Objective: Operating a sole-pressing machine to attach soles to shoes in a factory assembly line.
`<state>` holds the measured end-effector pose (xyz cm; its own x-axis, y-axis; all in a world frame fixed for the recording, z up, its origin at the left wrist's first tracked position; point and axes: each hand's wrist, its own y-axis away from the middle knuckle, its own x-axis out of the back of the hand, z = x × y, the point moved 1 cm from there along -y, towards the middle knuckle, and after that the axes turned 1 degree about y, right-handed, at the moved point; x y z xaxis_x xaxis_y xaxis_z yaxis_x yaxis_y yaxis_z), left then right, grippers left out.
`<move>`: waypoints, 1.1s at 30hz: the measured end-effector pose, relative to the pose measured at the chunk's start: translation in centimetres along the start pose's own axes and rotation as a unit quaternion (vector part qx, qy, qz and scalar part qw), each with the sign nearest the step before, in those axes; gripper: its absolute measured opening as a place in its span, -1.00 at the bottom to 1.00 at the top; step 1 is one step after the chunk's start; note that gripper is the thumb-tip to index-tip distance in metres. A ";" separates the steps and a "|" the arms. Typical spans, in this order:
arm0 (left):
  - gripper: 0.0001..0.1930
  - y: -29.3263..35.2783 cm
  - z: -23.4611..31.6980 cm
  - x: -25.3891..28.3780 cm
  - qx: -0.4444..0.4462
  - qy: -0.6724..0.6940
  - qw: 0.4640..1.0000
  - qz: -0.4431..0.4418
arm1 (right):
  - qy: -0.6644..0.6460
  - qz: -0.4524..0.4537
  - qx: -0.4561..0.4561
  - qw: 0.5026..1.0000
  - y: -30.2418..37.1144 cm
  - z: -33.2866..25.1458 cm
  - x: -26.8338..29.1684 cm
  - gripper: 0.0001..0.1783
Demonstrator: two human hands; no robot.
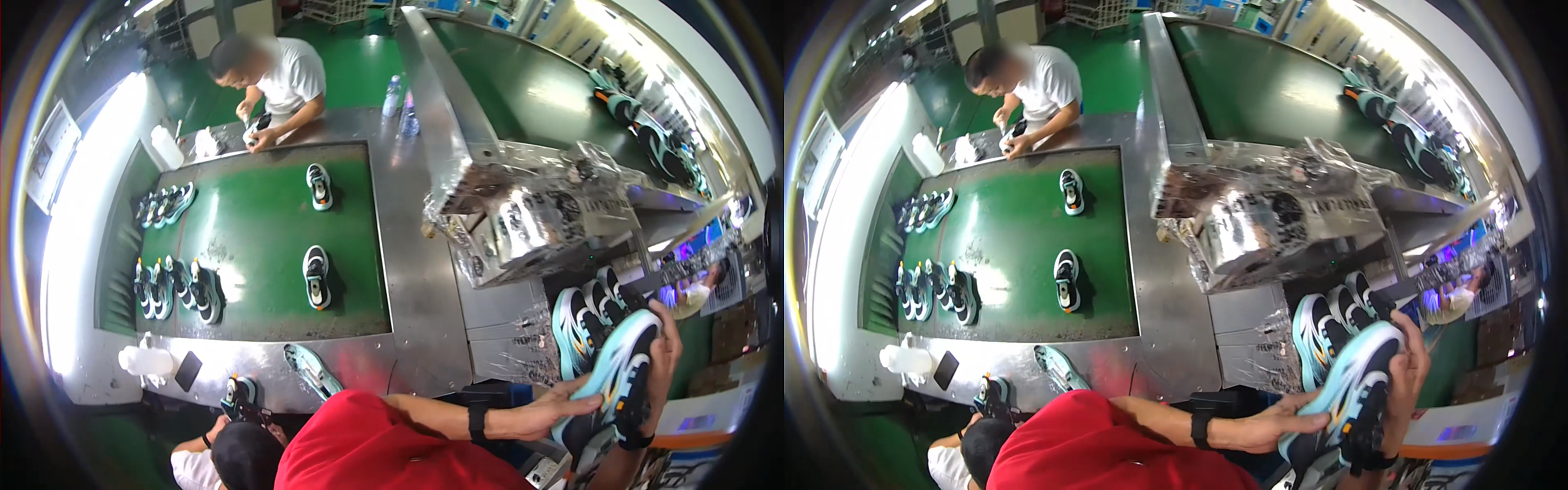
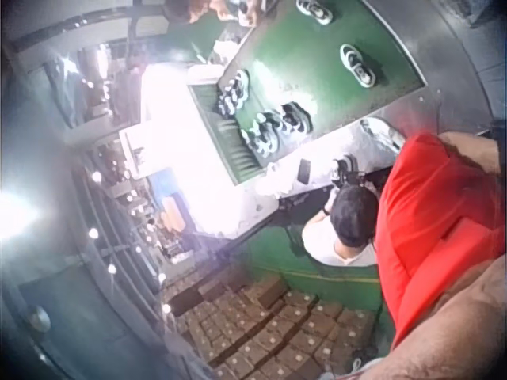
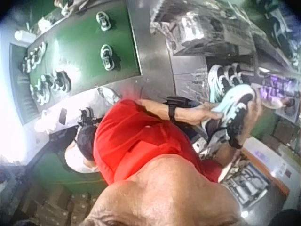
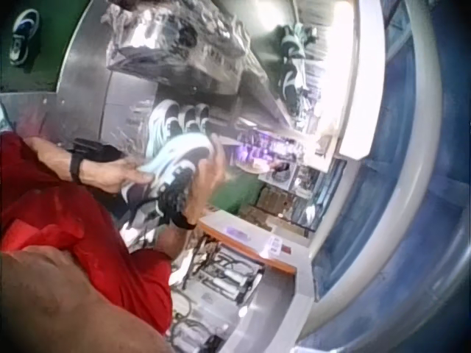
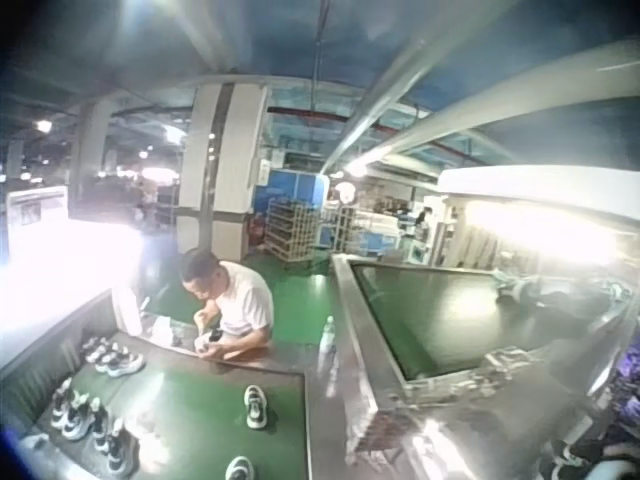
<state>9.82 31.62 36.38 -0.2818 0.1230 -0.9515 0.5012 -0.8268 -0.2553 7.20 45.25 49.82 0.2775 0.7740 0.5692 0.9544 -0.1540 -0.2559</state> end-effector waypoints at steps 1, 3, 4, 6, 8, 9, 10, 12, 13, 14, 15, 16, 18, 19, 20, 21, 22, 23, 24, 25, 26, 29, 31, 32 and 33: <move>-0.37 0.2 0.1 0.7 -0.009 -0.037 0.999 0.036 | -0.011 0.031 -0.022 0.999 0.8 0.1 -0.1 -0.24; -0.36 0.4 0.1 1.6 -0.076 -0.137 0.985 0.078 | -0.033 0.074 -0.039 0.996 3.3 0.1 0.3 -0.12; -0.34 0.6 0.6 1.0 -0.112 -0.158 0.977 0.085 | -0.070 0.038 -0.043 0.996 5.3 1.2 1.1 0.01; -0.27 0.5 0.4 0.6 -0.113 -0.199 0.969 0.089 | -0.139 0.099 -0.012 0.985 8.1 3.2 -0.6 0.06; -0.25 0.4 -0.7 1.0 -0.222 -0.340 0.902 0.150 | -0.085 0.090 -0.020 0.992 8.9 3.5 -1.9 0.02; -0.24 0.2 -1.5 1.5 -0.246 -0.362 0.888 0.144 | -0.029 0.084 -0.025 0.996 8.7 3.6 -2.2 0.00; -0.24 0.4 -1.9 1.8 -0.244 -0.368 0.887 0.136 | -0.030 0.093 -0.021 0.995 8.5 3.8 -2.1 0.00; -0.25 1.1 -2.7 2.4 -0.205 -0.384 0.888 0.151 | 0.000 0.066 -0.036 0.997 8.3 4.2 -1.8 -0.16; -0.26 1.4 -3.3 3.0 -0.191 -0.375 0.896 0.143 | -0.009 0.069 -0.044 0.997 8.2 3.4 -2.1 -0.24; -0.26 1.6 -3.3 3.4 -0.189 -0.379 0.895 0.137 | -0.011 0.076 -0.042 0.996 8.2 3.3 -2.2 -0.24; -0.26 1.8 -3.0 3.4 -0.172 -0.380 0.899 0.135 | -0.017 0.063 -0.056 0.996 8.3 3.3 -2.0 -0.25; -0.26 2.0 -2.7 3.4 -0.155 -0.381 0.902 0.132 | -0.023 0.050 -0.071 0.996 8.4 3.4 -1.8 -0.26; -0.27 1.9 -2.6 3.0 -0.138 -0.359 0.914 0.128 | -0.024 0.054 -0.069 0.996 9.3 3.7 -1.1 -0.27; -0.27 1.8 -2.9 3.1 -0.136 -0.313 0.931 0.130 | -0.024 0.049 -0.068 0.996 9.8 3.9 -0.6 -0.29; -0.28 1.7 -3.3 3.2 -0.131 -0.267 0.946 0.131 | -0.024 0.047 -0.068 0.996 10.3 4.1 -0.2 -0.31; -0.31 1.5 -4.1 3.3 -0.153 -0.327 0.922 0.138 | -0.051 0.053 -0.068 0.995 10.8 3.9 -0.2 -0.32; -0.31 1.6 -4.7 3.5 -0.136 -0.334 0.924 0.129 | -0.055 0.073 -0.072 0.993 11.5 3.9 -0.3 -0.32; -0.35 1.7 -5.3 3.8 -0.133 -0.334 0.919 0.163 | -0.063 0.081 -0.076 0.992 12.2 4.1 -0.4 -0.31; -0.39 1.7 -5.8 4.0 -0.129 -0.333 0.913 0.197 | -0.069 0.091 -0.080 0.990 12.8 4.4 -0.5 -0.30; -0.47 1.6 -5.6 3.7 -0.118 -0.380 0.890 0.224 | -0.096 0.099 -0.066 0.988 13.1 4.7 -0.6 -0.26; -0.50 1.2 -5.5 2.7 -0.131 -0.372 0.893 0.218 | -0.069 0.093 -0.047 0.992 13.9 5.3 -0.2 -0.23; -0.52 0.8 -6.9 2.8 -0.072 -0.398 0.893 0.197 | -0.238 0.135 -0.100 0.957 16.3 6.3 0.1 -0.26; -0.51 0.8 -8.8 2.8 -0.069 -0.362 0.909 0.194 | -0.120 0.151 -0.106 0.975 17.9 8.1 0.7 -0.29; -0.51 0.8 -9.7 2.6 -0.084 -0.321 0.923 0.197 | -0.120 0.156 -0.111 0.974 19.1 8.7 0.6 -0.29; -0.43 0.7 -10.1 1.7 -0.075 -0.342 0.917 0.191 | -0.142 0.201 -0.114 0.963 20.0 9.0 0.4 -0.29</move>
<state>17.95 36.82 32.86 -0.4843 -0.5751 -0.6593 0.7623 -0.6472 0.0047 25.47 48.02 37.92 0.6191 0.7551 0.2159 0.7845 -0.5821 -0.2138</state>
